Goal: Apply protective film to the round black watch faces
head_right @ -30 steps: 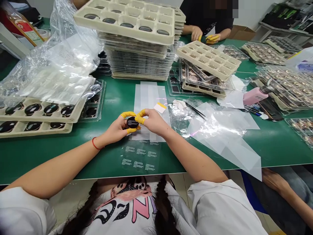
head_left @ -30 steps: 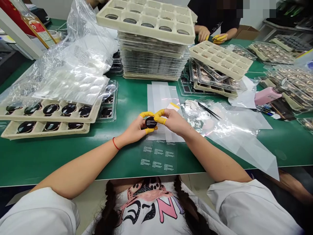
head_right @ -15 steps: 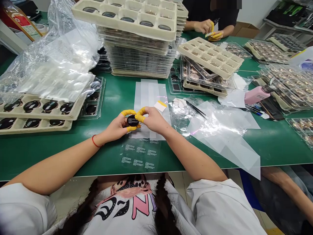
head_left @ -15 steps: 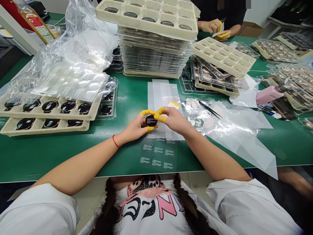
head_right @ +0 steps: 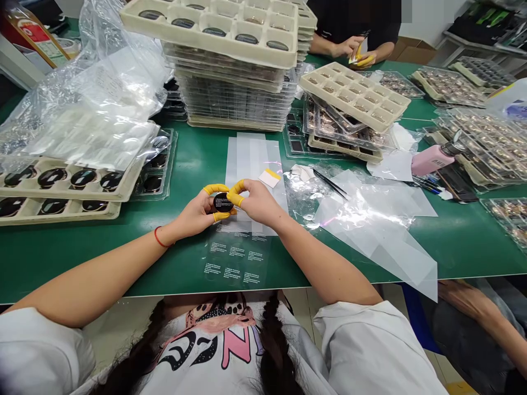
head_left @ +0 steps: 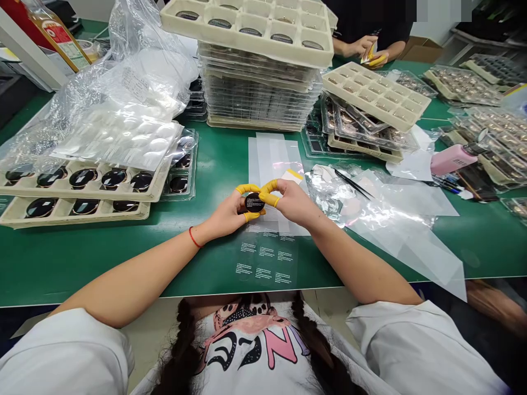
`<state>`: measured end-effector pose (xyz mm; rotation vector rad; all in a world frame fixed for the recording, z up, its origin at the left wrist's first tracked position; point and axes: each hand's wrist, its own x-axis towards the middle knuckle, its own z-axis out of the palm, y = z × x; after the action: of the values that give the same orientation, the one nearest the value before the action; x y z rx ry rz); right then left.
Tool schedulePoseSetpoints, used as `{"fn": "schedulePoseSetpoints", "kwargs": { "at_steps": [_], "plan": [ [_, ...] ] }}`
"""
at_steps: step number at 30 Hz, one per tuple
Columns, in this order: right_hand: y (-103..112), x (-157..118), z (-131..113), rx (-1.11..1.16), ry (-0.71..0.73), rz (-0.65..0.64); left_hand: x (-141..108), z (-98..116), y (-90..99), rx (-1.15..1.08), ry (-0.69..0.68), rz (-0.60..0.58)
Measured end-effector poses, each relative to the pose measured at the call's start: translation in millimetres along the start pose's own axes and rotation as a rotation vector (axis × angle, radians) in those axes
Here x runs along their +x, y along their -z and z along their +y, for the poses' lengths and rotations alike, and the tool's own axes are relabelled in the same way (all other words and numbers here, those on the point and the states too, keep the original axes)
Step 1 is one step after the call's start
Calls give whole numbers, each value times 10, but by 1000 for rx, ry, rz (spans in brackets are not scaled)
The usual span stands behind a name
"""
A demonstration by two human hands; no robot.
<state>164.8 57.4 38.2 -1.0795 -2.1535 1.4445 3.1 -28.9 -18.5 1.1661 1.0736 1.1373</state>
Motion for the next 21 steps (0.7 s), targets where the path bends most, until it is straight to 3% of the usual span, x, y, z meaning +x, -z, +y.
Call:
{"fn": "schedulePoseSetpoints", "kwargs": {
  "at_steps": [21],
  "plan": [
    [-5, -6, 1, 1, 7, 11, -2, 63, -25, 8, -29, -4]
  ]
}}
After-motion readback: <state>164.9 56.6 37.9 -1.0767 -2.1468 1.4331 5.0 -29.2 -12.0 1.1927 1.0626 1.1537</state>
